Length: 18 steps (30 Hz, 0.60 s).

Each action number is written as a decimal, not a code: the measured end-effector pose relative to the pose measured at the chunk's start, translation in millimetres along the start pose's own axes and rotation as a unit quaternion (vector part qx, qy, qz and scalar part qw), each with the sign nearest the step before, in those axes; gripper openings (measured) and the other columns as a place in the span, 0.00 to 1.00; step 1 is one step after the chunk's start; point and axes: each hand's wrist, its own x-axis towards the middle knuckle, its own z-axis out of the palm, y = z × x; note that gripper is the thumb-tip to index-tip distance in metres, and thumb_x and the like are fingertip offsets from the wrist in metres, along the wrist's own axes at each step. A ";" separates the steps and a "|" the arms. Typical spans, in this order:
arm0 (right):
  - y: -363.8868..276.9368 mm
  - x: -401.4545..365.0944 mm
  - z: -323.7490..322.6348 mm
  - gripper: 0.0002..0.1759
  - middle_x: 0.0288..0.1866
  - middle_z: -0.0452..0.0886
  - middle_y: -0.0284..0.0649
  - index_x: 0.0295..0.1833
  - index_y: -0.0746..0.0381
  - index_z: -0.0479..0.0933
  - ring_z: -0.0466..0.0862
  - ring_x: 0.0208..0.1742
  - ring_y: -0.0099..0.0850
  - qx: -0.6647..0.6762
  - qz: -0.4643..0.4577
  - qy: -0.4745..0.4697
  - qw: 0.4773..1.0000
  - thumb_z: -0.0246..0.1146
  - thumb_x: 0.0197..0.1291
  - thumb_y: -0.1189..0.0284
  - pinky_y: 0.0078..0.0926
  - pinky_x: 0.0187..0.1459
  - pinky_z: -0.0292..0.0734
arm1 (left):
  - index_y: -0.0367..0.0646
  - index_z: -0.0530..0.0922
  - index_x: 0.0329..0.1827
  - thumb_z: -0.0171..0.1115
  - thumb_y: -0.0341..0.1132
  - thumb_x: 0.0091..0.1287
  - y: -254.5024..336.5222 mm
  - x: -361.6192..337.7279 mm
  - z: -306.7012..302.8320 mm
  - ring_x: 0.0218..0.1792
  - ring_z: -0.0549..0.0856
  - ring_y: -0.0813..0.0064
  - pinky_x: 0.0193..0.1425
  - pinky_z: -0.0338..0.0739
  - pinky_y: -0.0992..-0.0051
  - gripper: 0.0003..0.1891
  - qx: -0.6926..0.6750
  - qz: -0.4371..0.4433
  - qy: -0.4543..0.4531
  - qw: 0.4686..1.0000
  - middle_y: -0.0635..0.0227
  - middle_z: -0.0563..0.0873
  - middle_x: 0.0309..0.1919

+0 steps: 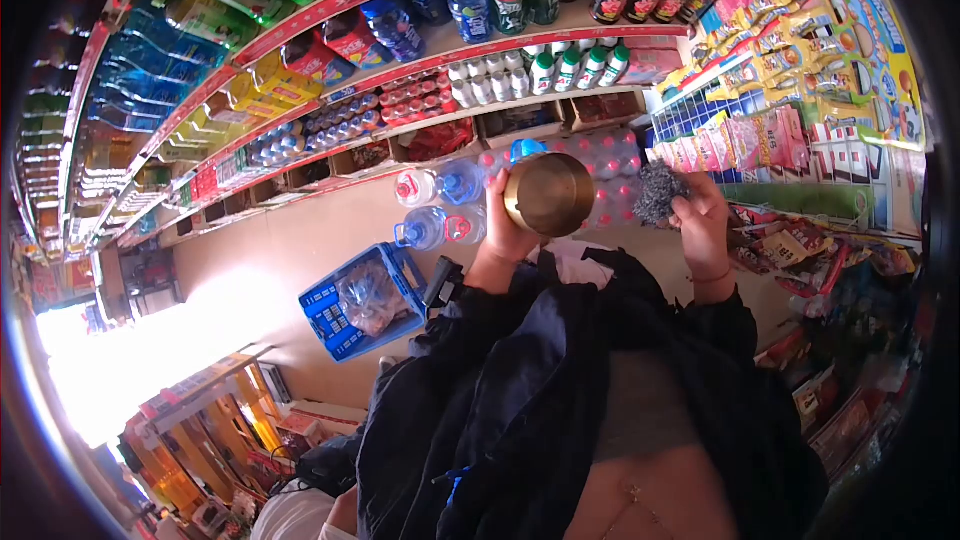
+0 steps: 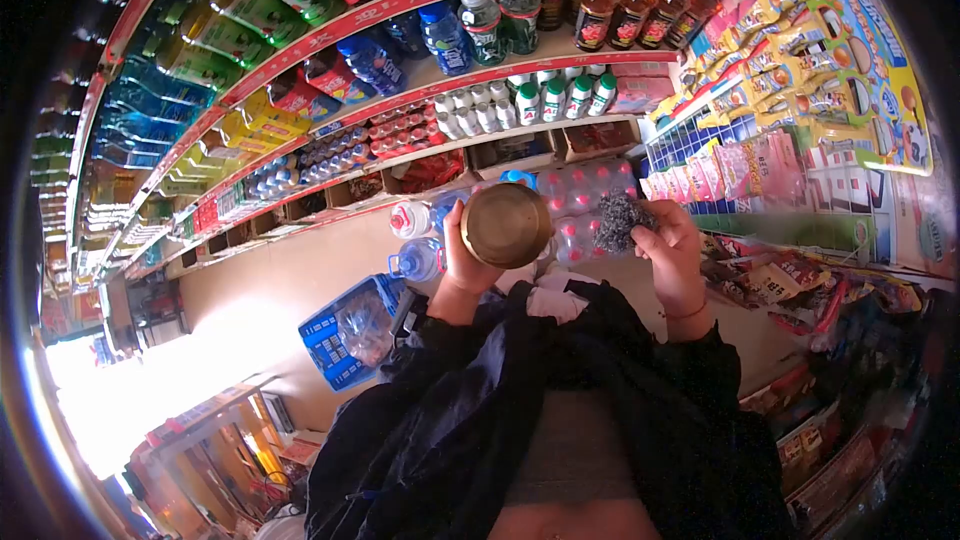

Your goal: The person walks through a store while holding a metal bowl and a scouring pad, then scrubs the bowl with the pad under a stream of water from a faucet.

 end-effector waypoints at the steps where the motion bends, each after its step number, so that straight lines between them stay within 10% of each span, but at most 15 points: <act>1: 4.7 -2.4 -2.6 0.16 0.39 0.77 0.34 0.49 0.65 0.71 0.71 0.26 0.17 0.002 0.000 0.006 1.000 0.60 0.53 0.79 0.15 0.29 0.67 | 0.42 0.60 0.66 0.36 0.62 0.63 1.5 1.4 -1.1 0.64 0.67 0.51 0.66 0.60 0.51 0.37 0.016 0.016 0.007 1.000 0.53 0.66 0.64; 8: 32.9 -23.9 -22.2 0.16 0.44 0.77 0.36 0.53 0.65 0.69 0.75 0.36 0.20 0.090 0.084 0.064 0.990 0.55 0.59 0.75 0.18 0.36 0.72 | 0.38 0.58 0.66 0.42 0.66 0.57 10.3 18.1 -14.7 0.59 0.67 0.37 0.63 0.64 0.47 0.43 -0.001 -0.046 -0.035 0.998 0.46 0.65 0.63; 14: 24.1 -37.8 -23.6 0.22 0.50 0.76 0.40 0.55 0.65 0.71 0.74 0.54 0.33 -0.175 -0.034 -0.024 0.984 0.58 0.51 0.81 0.29 0.53 0.70 | 0.39 0.59 0.66 0.42 0.64 0.60 -7.9 28.2 4.9 0.60 0.69 0.45 0.60 0.69 0.51 0.41 0.021 -0.126 -0.077 0.989 0.49 0.68 0.61; 16: 12.1 -45.2 -13.5 0.16 0.48 0.77 0.41 0.47 0.66 0.76 0.73 0.56 0.32 0.331 0.091 0.041 0.938 0.59 0.50 0.79 0.28 0.54 0.69 | 0.40 0.59 0.66 0.42 0.64 0.60 -21.2 29.8 14.2 0.60 0.70 0.49 0.61 0.68 0.53 0.40 0.074 -0.138 -0.093 0.983 0.50 0.69 0.61; 18: 27.8 -56.4 -19.7 0.16 0.48 0.76 0.39 0.48 0.65 0.75 0.75 0.51 0.30 0.194 0.014 0.061 0.979 0.58 0.52 0.79 0.26 0.50 0.71 | 0.40 0.60 0.65 0.41 0.63 0.63 -33.5 30.6 24.1 0.60 0.72 0.58 0.63 0.68 0.58 0.38 0.214 -0.149 -0.084 0.962 0.54 0.70 0.61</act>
